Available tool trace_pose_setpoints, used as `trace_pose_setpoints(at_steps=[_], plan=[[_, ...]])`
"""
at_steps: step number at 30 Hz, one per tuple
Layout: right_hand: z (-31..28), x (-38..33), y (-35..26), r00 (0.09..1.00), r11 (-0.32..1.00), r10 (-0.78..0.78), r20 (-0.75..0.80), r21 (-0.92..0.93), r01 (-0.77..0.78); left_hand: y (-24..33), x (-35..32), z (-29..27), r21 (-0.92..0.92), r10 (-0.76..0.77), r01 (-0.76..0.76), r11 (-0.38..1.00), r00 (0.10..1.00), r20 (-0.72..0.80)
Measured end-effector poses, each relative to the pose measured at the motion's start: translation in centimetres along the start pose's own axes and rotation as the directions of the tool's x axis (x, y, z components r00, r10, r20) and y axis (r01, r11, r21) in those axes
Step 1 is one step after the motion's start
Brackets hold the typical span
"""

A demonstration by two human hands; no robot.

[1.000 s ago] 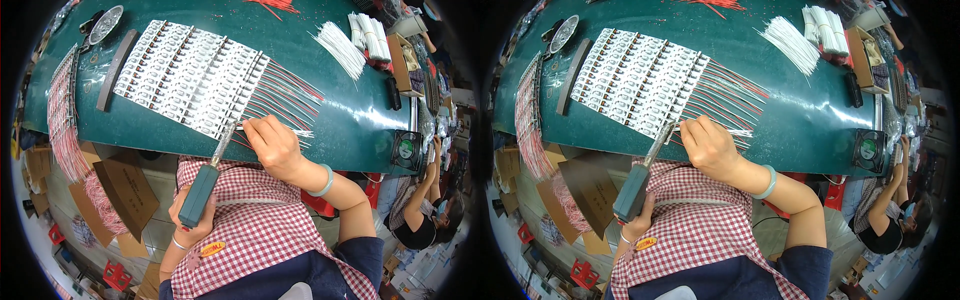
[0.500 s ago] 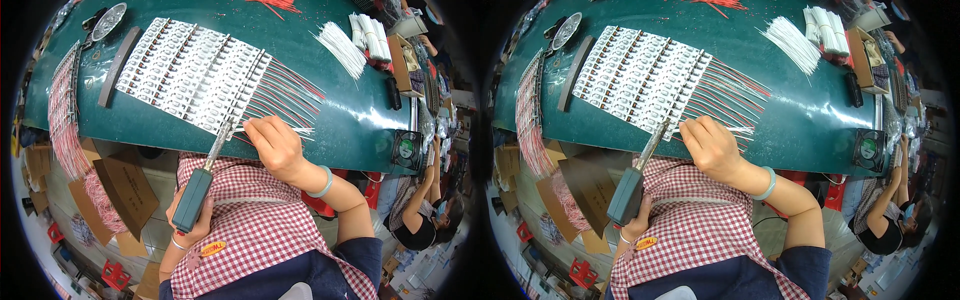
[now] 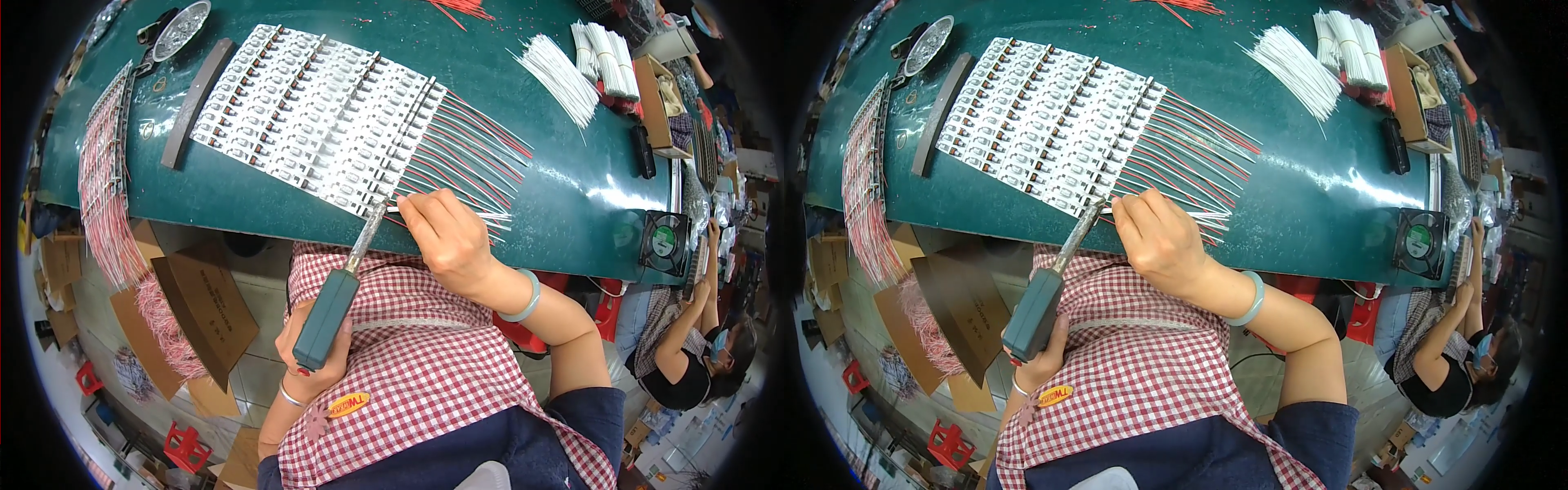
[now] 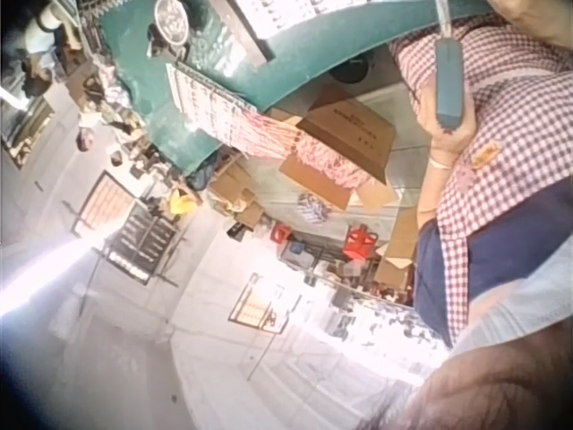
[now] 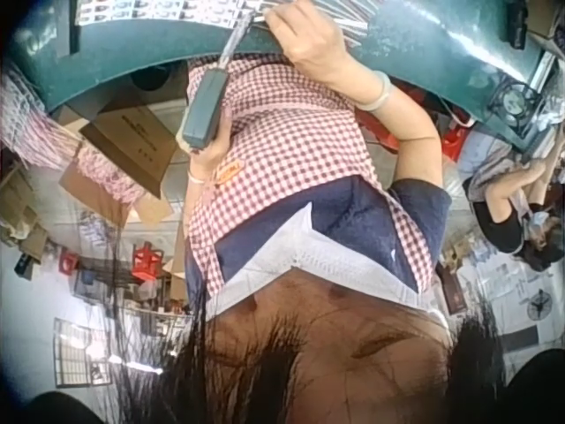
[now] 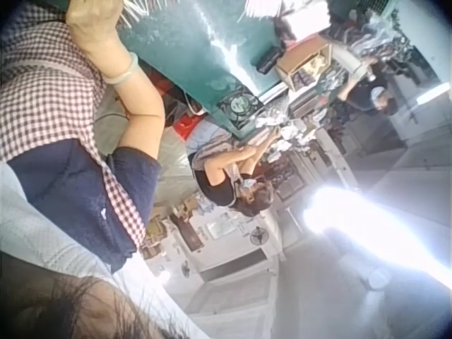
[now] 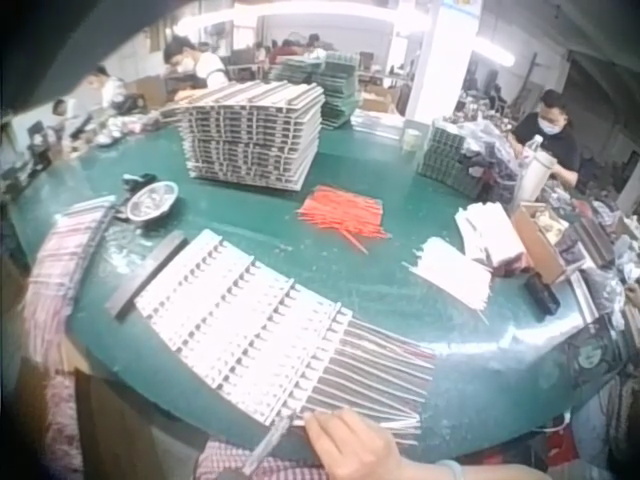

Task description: The person solders red and white wires onto a grid of small electronic components using a soldering iron.

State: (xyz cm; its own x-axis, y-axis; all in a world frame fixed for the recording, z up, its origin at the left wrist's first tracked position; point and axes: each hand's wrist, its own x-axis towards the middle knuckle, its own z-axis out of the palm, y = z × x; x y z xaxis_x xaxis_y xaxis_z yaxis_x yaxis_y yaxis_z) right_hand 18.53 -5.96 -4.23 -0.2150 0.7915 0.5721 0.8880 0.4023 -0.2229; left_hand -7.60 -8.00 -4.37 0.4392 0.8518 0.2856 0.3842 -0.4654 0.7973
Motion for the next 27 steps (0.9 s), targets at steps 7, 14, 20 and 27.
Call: trace_pose_setpoints(at_steps=[7, 14, 20, 27], plan=[[0.0, -0.1, -0.1, 0.999, 0.998, 0.003, 0.033, -0.056, -0.001, 0.1, 0.3, 0.1, 0.009, 0.038, -0.038, 0.999, 0.999, -0.015], [0.0, -0.1, -0.1, 0.999, 0.999, 0.012, 0.046, -0.048, -0.009, -1.0, -1.6, -0.1, -0.004, -0.033, 0.032, 0.999, 0.998, -0.050], [0.0, -0.2, -0.1, 1.000, 0.999, -0.004, -0.005, -0.043, 0.004, -1.1, -2.0, -0.1, -0.027, -0.040, 0.037, 0.999, 0.996, -0.083], [-0.3, -0.3, -0.9, 1.000, 0.999, 0.018, -0.024, 0.030, -0.017, -1.2, -2.5, -0.3, -0.010, -0.057, 0.056, 0.998, 0.995, -0.080]])
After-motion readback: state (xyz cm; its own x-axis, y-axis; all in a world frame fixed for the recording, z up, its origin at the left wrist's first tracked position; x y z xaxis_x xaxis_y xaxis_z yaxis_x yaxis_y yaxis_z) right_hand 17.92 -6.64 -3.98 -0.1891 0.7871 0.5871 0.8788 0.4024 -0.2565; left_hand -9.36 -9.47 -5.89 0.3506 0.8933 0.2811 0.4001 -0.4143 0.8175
